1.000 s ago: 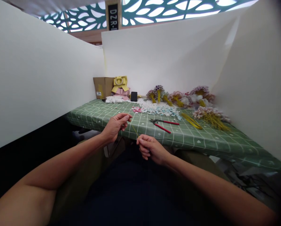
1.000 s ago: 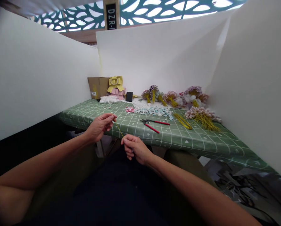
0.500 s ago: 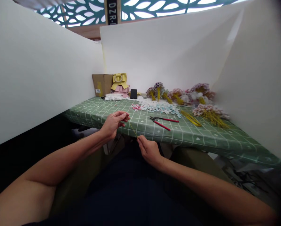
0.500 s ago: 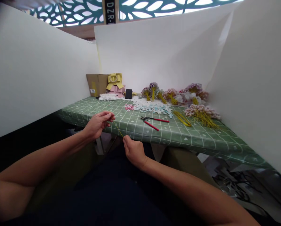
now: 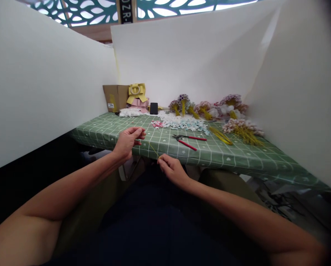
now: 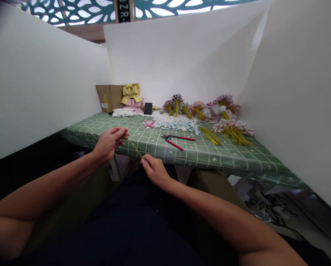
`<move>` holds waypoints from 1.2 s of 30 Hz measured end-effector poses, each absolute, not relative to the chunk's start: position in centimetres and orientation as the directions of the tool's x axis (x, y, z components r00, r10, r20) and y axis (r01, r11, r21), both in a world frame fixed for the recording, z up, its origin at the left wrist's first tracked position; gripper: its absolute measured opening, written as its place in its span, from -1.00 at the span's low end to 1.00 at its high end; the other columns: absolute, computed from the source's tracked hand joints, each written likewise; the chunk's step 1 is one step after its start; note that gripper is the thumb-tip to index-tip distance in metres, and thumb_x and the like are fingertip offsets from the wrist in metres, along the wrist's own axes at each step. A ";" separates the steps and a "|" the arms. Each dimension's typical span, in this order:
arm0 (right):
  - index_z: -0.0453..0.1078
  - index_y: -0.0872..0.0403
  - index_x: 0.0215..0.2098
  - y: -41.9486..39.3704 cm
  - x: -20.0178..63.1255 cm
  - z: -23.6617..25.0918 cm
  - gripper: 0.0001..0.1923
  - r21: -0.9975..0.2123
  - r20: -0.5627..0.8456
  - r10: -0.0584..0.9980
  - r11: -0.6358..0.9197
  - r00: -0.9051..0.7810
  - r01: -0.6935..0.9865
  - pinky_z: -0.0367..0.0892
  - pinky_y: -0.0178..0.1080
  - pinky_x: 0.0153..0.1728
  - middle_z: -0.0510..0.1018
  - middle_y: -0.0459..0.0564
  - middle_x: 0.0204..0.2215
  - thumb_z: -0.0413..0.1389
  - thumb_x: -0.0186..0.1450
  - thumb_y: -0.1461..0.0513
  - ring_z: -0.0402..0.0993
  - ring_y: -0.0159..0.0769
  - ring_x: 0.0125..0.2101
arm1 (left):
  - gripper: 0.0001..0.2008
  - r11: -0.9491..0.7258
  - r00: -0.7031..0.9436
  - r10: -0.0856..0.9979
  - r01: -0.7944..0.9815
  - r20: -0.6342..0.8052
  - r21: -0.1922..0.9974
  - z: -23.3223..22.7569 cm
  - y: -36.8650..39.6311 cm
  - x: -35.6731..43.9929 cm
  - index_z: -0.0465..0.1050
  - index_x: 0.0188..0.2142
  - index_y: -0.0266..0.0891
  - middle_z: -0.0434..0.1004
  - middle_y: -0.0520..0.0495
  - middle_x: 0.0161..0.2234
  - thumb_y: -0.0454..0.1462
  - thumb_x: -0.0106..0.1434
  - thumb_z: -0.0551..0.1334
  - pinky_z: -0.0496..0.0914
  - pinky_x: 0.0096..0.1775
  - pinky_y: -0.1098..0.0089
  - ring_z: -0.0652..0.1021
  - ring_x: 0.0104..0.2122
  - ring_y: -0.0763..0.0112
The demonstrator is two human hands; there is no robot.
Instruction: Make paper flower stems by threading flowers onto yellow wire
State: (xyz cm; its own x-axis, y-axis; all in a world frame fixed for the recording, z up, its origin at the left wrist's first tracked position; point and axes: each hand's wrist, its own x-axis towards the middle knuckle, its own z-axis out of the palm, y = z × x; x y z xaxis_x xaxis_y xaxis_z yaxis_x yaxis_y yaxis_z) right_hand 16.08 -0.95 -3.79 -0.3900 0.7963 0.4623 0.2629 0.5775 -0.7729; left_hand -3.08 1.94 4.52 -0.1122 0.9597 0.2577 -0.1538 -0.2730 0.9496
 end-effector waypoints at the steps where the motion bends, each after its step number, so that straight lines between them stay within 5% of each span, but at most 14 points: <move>1: 0.24 0.07 -0.46 -0.9 16.2 -3.6 -0.76 -0.817 0.429 0.812 0.536 -0.396 0.213 0.12 -0.36 -0.51 0.25 -0.16 -0.58 -0.04 0.34 0.15 0.18 -0.45 -0.57 | -0.89 -0.278 -0.121 0.958 -0.165 0.261 0.946 4.6 2.0 -3.1 0.50 -0.35 -0.32 0.51 -0.05 -0.40 -0.29 0.17 0.25 0.27 -0.54 0.56 0.48 -0.47 0.54; 6: 0.27 0.08 -0.40 -0.5 16.4 -3.2 -0.82 -0.970 0.239 0.858 0.228 -0.454 -0.081 0.14 -0.40 -0.72 0.26 -0.21 -0.60 0.02 0.28 0.13 0.12 -0.52 -0.71 | -0.89 -0.286 -0.121 0.956 -0.204 0.266 0.936 4.4 2.2 -3.1 0.47 -0.34 -0.31 0.50 -0.04 -0.39 -0.28 0.17 0.26 0.33 -0.52 0.53 0.50 -0.46 0.52; 16: 0.27 0.09 -0.40 -0.7 16.3 -2.8 -0.85 -0.942 0.125 0.748 -0.117 -0.651 -0.316 0.22 -0.40 -0.74 0.35 -0.21 -0.63 0.09 0.24 0.17 0.13 -0.54 -0.76 | -0.83 -0.207 0.081 0.970 -0.211 0.229 0.955 2.4 2.1 -2.5 0.46 -0.37 -0.32 0.50 -0.04 -0.41 -0.23 0.12 0.33 0.33 -0.52 0.55 0.48 -0.47 0.55; 22: 0.27 0.11 -0.41 -1.0 15.8 -3.3 -0.83 -0.961 0.093 0.704 -0.121 -0.704 -0.248 0.21 -0.42 -0.73 0.39 -0.18 -0.63 0.09 0.24 0.17 0.17 -0.54 -0.76 | -0.86 -0.218 0.037 0.972 -0.212 0.231 0.953 2.3 2.0 -2.1 0.39 -0.47 -0.32 0.44 0.00 -0.51 -0.29 0.12 0.32 0.30 -0.54 0.53 0.39 -0.58 0.60; 29: 0.22 0.09 -0.43 -0.7 16.5 -2.5 -0.84 -0.903 0.085 0.624 -0.282 -0.777 -0.325 0.22 -0.37 -0.72 0.32 -0.20 -0.63 0.06 0.25 0.18 0.14 -0.52 -0.74 | -0.84 -0.109 0.191 0.967 -0.282 0.167 0.953 3.2 2.3 -2.9 0.43 -0.40 -0.33 0.44 -0.01 -0.47 -0.25 0.14 0.31 0.34 -0.50 0.54 0.44 -0.51 0.58; 36: 0.23 0.07 -0.36 -0.7 16.3 -2.6 -0.94 -0.922 0.065 0.644 -0.253 -0.762 -0.293 0.25 -0.37 -0.71 0.34 -0.20 -0.58 0.04 0.22 0.24 0.14 -0.52 -0.72 | -0.87 -0.237 0.031 0.969 -0.180 0.247 0.955 3.4 2.0 -2.6 0.38 -0.47 -0.32 0.42 0.00 -0.51 -0.30 0.18 0.25 0.29 -0.55 0.54 0.38 -0.58 0.60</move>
State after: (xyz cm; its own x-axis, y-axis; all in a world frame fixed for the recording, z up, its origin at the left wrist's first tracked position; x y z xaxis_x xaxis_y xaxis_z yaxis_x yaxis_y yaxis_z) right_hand 16.33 -0.67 -2.57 -0.7619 0.6444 0.0653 -0.2929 -0.2528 -0.9221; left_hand -2.58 2.00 3.40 0.0315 0.9686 0.2465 -0.1795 -0.2371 0.9547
